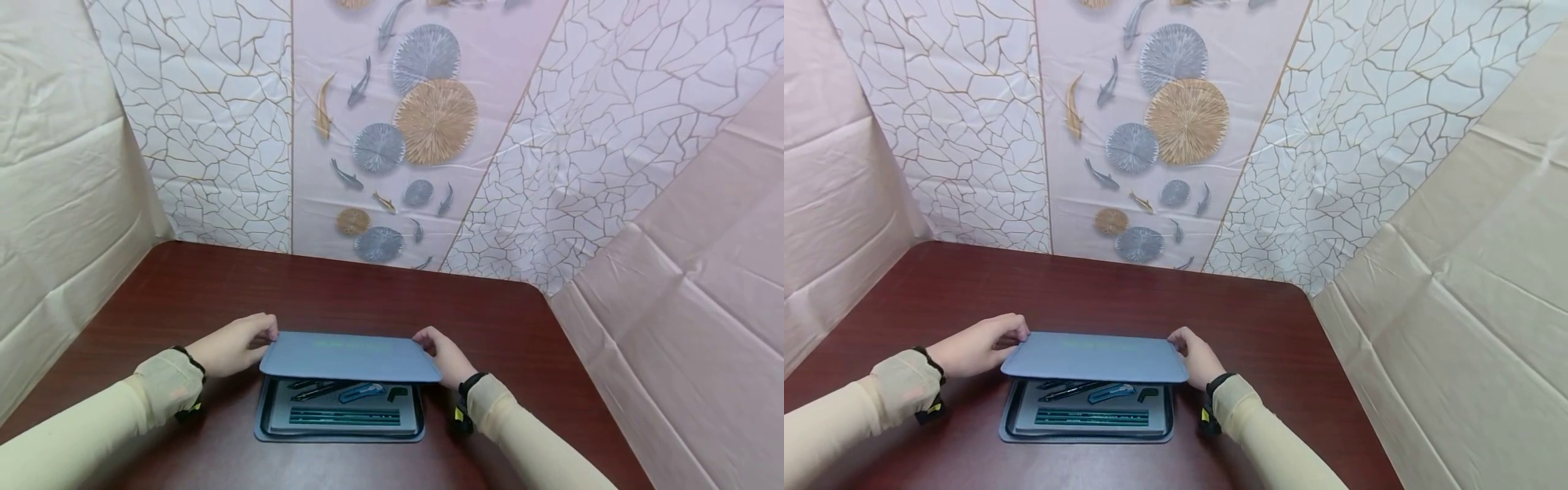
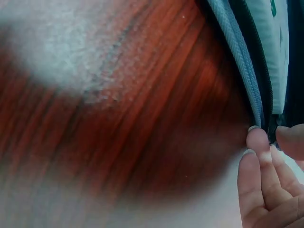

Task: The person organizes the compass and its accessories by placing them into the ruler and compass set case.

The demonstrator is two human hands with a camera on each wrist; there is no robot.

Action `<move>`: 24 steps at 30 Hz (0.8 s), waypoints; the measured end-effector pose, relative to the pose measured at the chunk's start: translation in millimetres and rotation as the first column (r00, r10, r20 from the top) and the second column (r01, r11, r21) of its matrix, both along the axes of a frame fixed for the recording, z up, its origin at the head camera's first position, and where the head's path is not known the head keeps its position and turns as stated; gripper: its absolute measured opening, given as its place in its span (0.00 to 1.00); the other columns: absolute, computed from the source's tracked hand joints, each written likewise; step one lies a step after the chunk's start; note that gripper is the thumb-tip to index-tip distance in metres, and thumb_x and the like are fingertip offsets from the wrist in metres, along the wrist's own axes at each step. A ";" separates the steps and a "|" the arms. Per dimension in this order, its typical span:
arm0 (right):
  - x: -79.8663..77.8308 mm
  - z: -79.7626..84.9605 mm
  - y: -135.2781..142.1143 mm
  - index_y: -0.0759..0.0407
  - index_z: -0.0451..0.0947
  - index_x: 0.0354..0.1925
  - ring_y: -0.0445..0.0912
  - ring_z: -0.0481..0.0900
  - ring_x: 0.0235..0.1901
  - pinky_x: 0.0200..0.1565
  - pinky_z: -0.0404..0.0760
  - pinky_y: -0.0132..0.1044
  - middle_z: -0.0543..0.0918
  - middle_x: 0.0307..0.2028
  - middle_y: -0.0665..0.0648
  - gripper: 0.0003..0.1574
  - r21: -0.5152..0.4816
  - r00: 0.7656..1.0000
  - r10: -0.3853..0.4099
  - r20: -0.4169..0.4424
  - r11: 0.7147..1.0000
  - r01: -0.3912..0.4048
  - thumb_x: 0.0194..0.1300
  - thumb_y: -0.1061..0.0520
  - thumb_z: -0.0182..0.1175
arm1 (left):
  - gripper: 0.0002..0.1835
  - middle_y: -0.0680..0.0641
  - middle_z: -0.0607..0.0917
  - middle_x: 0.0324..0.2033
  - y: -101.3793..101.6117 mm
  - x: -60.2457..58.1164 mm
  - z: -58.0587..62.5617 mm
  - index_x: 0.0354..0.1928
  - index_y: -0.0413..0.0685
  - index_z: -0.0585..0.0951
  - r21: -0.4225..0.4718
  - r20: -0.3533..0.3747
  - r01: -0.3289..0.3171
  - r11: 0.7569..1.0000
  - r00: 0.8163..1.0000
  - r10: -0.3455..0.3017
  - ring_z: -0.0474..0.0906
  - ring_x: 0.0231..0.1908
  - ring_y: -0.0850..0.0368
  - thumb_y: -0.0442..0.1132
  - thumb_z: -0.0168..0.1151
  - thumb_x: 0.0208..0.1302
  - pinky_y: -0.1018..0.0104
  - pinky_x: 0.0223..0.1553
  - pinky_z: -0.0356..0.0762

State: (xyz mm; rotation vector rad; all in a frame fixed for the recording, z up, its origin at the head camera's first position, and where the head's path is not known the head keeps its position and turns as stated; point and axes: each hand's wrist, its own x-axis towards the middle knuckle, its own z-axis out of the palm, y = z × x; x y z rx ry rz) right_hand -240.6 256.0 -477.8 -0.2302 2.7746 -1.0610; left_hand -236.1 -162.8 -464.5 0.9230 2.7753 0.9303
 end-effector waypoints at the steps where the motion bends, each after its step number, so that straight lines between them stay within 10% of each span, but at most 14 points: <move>1: 0.4 0.1 -0.4 0.52 0.73 0.50 0.46 0.76 0.39 0.42 0.76 0.43 0.77 0.42 0.53 0.12 0.003 1.000 -0.010 0.009 1.000 0.010 0.69 0.61 0.58 | 0.15 0.56 0.75 0.39 0.2 1.3 -0.5 0.35 0.57 0.70 -0.010 -0.012 0.002 1.000 1.000 -0.002 0.79 0.49 0.53 0.28 0.64 0.62 0.57 0.47 0.80; 13: 6.1 0.3 -3.7 0.51 0.75 0.47 0.47 0.79 0.43 0.45 0.79 0.46 0.80 0.43 0.52 0.13 0.090 0.996 0.015 -0.093 0.996 -0.007 0.68 0.66 0.56 | 0.15 0.59 0.75 0.38 -3.1 14.9 -6.8 0.40 0.55 0.78 -0.101 -0.150 0.030 0.994 0.988 -0.045 0.74 0.39 0.64 0.25 0.54 0.58 0.61 0.41 0.77; 17: 6.4 -1.2 -4.7 0.50 0.74 0.47 0.45 0.78 0.41 0.43 0.79 0.43 0.80 0.41 0.50 0.13 0.102 0.994 0.001 -0.107 0.995 0.010 0.68 0.65 0.57 | 0.02 0.59 0.72 0.36 -0.2 23.1 -10.1 0.40 0.56 0.78 -0.133 -0.165 0.027 0.991 0.985 -0.049 0.71 0.32 0.66 0.42 0.59 0.67 0.65 0.35 0.74; 24: 1.8 -7.8 -3.3 0.58 0.73 0.44 0.45 0.76 0.37 0.38 0.77 0.40 0.77 0.35 0.51 0.08 0.113 0.992 -0.033 -0.122 0.992 0.047 0.67 0.64 0.59 | 0.30 0.55 0.66 0.38 8.4 32.6 -15.8 0.45 0.51 0.72 -0.214 -0.119 0.022 0.977 0.992 -0.049 0.67 0.28 0.65 0.69 0.60 0.56 0.68 0.31 0.70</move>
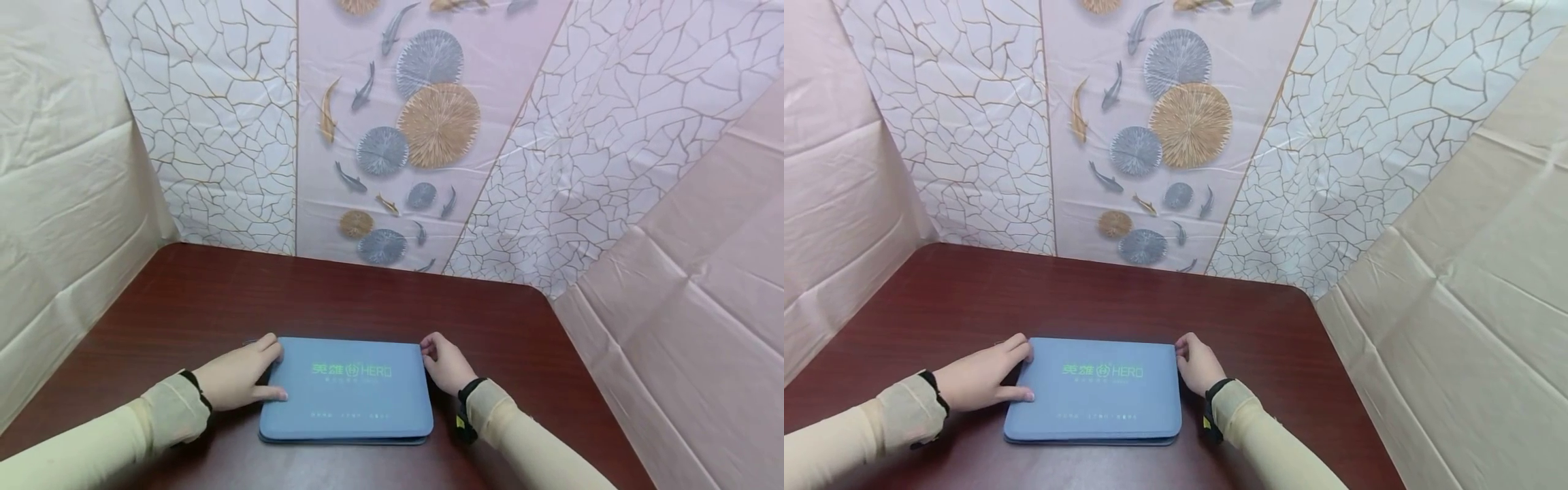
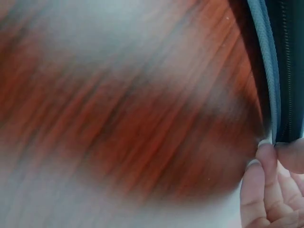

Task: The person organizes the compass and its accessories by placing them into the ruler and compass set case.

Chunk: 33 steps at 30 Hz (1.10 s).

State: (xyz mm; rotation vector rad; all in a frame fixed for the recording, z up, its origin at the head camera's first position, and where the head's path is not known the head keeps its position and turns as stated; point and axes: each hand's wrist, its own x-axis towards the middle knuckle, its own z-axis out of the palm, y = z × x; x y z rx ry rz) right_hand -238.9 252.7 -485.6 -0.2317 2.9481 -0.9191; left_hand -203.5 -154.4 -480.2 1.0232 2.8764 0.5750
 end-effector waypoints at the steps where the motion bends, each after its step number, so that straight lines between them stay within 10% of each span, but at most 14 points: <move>1: -1.2 -0.7 0.1 0.58 0.74 0.44 0.44 0.76 0.37 0.38 0.77 0.40 0.78 0.35 0.51 0.07 0.008 1.000 -0.002 0.005 1.000 0.002 0.67 0.64 0.59 | 0.31 0.54 0.66 0.39 0.5 0.3 -1.5 0.46 0.50 0.72 0.002 -0.002 -0.003 1.000 1.000 0.003 0.68 0.29 0.65 0.69 0.60 0.57 0.68 0.31 0.71; 8: -5.4 -1.0 0.9 0.57 0.80 0.40 0.43 0.77 0.35 0.39 0.78 0.41 0.82 0.37 0.52 0.04 0.082 0.999 -0.012 0.033 0.997 0.009 0.68 0.61 0.59 | 0.48 0.41 0.60 0.65 2.0 -2.5 -10.8 0.70 0.48 0.61 0.084 0.089 -0.072 0.994 0.994 0.064 0.74 0.53 0.51 0.68 0.64 0.54 0.55 0.49 0.75; 15: -12.7 -1.4 -2.3 0.56 0.78 0.32 0.42 0.72 0.25 0.30 0.74 0.37 0.77 0.27 0.50 0.07 0.118 0.999 -0.021 -0.031 0.993 0.024 0.69 0.61 0.58 | 0.48 0.40 0.57 0.70 4.3 -13.7 -4.7 0.73 0.52 0.62 0.159 0.181 -0.036 0.987 0.984 0.007 0.64 0.64 0.42 0.63 0.68 0.52 0.46 0.57 0.68; 33: -30.9 -2.9 1.0 0.52 0.77 0.33 0.42 0.73 0.30 0.34 0.75 0.39 0.76 0.30 0.48 0.06 0.318 0.995 0.066 -0.076 0.947 -0.039 0.69 0.60 0.59 | 0.48 0.39 0.61 0.69 5.3 -37.5 1.3 0.72 0.58 0.66 -0.133 0.052 -0.035 0.990 0.998 0.042 0.63 0.63 0.38 0.72 0.60 0.50 0.37 0.61 0.56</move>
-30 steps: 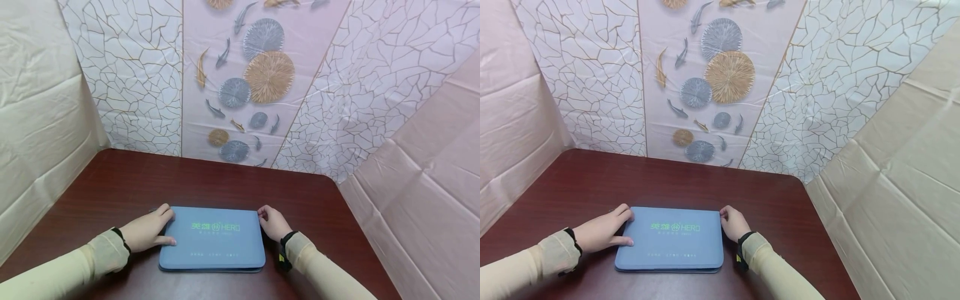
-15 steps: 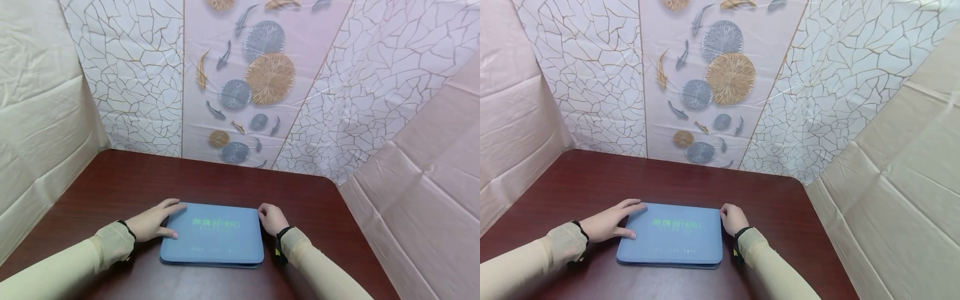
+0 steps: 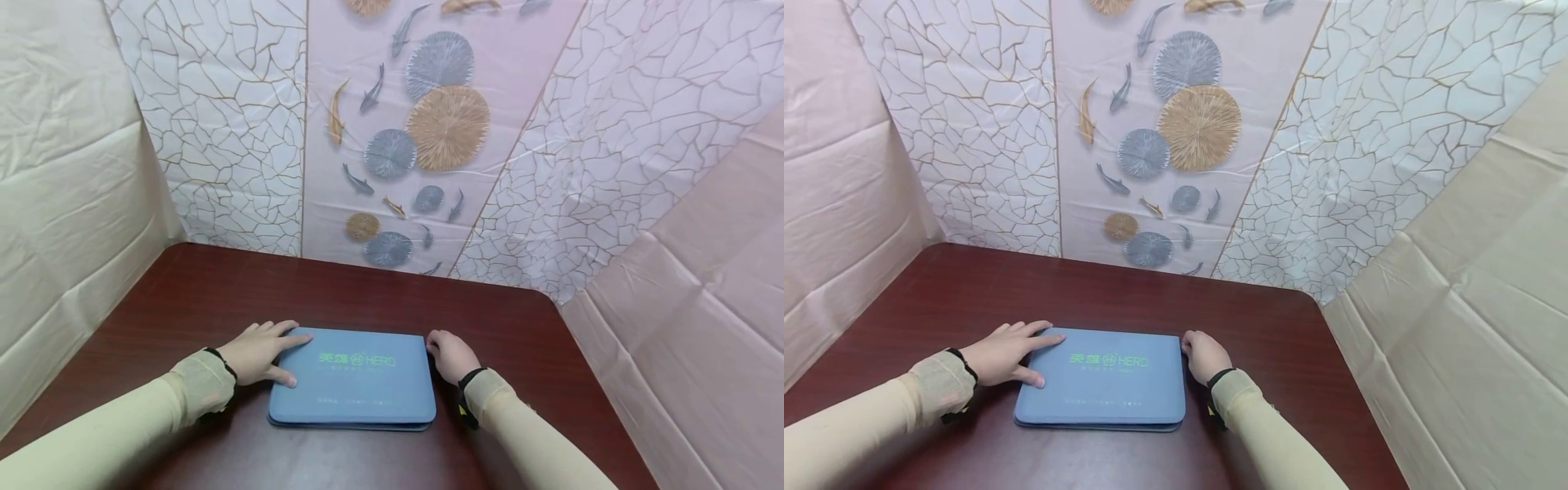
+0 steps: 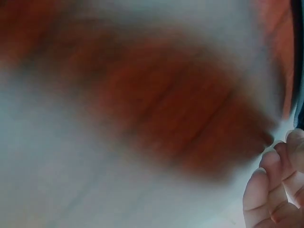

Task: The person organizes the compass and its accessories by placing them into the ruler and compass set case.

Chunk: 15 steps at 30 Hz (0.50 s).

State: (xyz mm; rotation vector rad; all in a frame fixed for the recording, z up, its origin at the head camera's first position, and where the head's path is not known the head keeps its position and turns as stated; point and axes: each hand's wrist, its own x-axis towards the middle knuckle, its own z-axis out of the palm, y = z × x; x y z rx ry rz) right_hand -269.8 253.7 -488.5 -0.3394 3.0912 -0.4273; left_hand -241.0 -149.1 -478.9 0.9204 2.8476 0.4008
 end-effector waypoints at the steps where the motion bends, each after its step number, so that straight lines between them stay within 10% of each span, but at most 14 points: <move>1: 3.0 -0.2 2.4 0.52 0.77 0.33 0.42 0.73 0.30 0.34 0.75 0.39 0.76 0.30 0.48 0.06 0.002 1.000 0.002 -0.002 1.000 -0.002 0.69 0.60 0.59 | 0.48 0.39 0.61 0.69 0.9 -0.2 -0.2 0.72 0.59 0.66 -0.003 -0.002 -0.002 1.000 1.000 0.002 0.63 0.63 0.39 0.72 0.60 0.50 0.38 0.61 0.56; 15: 43.8 -1.3 11.0 0.49 0.74 0.32 0.40 0.70 0.28 0.31 0.73 0.36 0.72 0.28 0.46 0.09 0.016 0.995 0.101 -0.008 0.995 -0.101 0.68 0.61 0.60 | 0.47 0.38 0.62 0.69 0.8 2.9 2.8 0.72 0.57 0.65 0.017 0.000 0.010 1.000 1.000 -0.010 0.64 0.61 0.38 0.70 0.61 0.52 0.36 0.59 0.58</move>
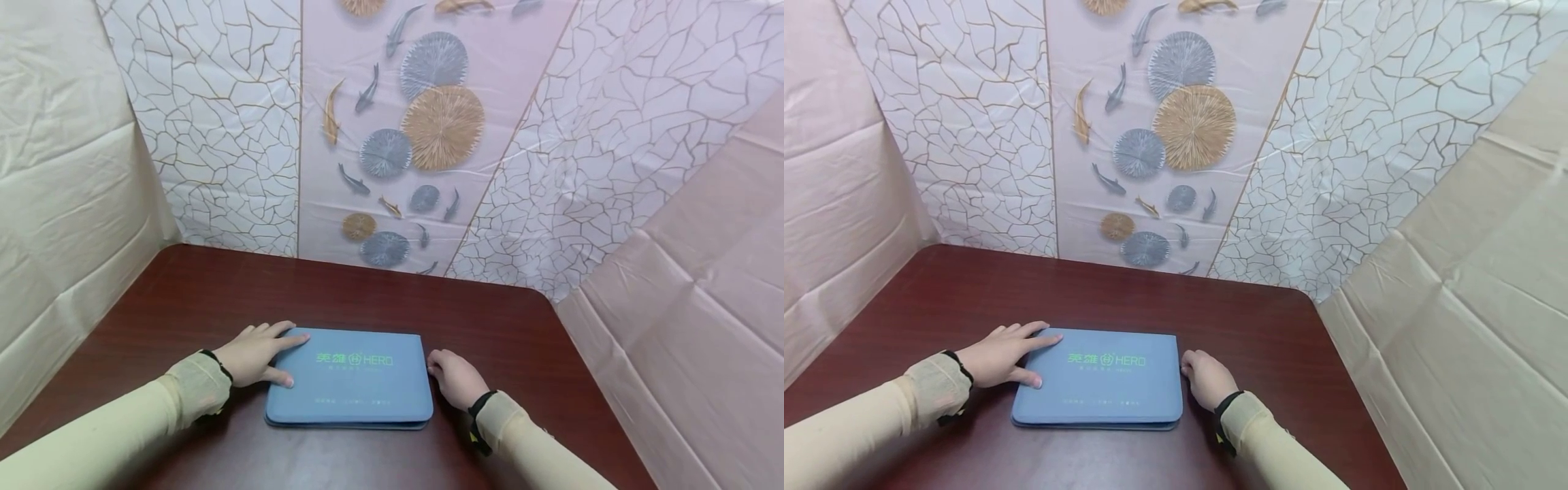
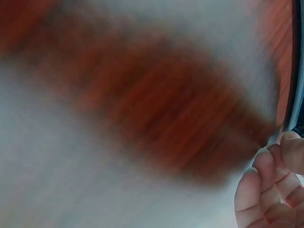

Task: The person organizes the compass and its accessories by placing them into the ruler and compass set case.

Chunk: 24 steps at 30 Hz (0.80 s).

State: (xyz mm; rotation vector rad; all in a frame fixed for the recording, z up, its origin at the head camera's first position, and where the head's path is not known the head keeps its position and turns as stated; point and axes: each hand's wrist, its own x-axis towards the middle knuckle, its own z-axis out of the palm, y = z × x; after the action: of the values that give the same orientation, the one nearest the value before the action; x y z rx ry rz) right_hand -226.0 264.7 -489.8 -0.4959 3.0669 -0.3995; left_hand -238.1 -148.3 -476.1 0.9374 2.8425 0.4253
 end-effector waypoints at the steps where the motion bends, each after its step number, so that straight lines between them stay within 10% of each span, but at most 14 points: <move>1: 1.8 -0.3 0.5 0.49 0.74 0.31 0.40 0.70 0.27 0.31 0.72 0.36 0.71 0.28 0.45 0.09 0.002 1.000 0.008 -0.004 1.000 -0.008 0.68 0.61 0.60 | 0.47 0.38 0.62 0.69 0.3 0.3 0.5 0.72 0.57 0.65 0.002 0.000 0.001 1.000 1.000 -0.001 0.65 0.61 0.38 0.69 0.61 0.52 0.36 0.59 0.58; 24: 50.8 8.2 5.8 0.48 0.71 0.28 0.37 0.66 0.26 0.28 0.69 0.33 0.67 0.25 0.43 0.13 -0.031 0.988 0.150 0.042 0.988 -0.149 0.66 0.63 0.60 | 0.46 0.37 0.61 0.69 -0.2 4.2 3.7 0.72 0.56 0.65 -0.005 -0.015 0.008 1.000 1.000 -0.008 0.66 0.59 0.37 0.69 0.60 0.54 0.37 0.56 0.61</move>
State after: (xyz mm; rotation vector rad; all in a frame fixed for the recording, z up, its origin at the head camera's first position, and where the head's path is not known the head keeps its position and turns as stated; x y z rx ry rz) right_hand -175.2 270.5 -481.7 -0.7035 2.9601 -0.4433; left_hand -233.9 -148.5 -472.4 0.9551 2.8510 0.4123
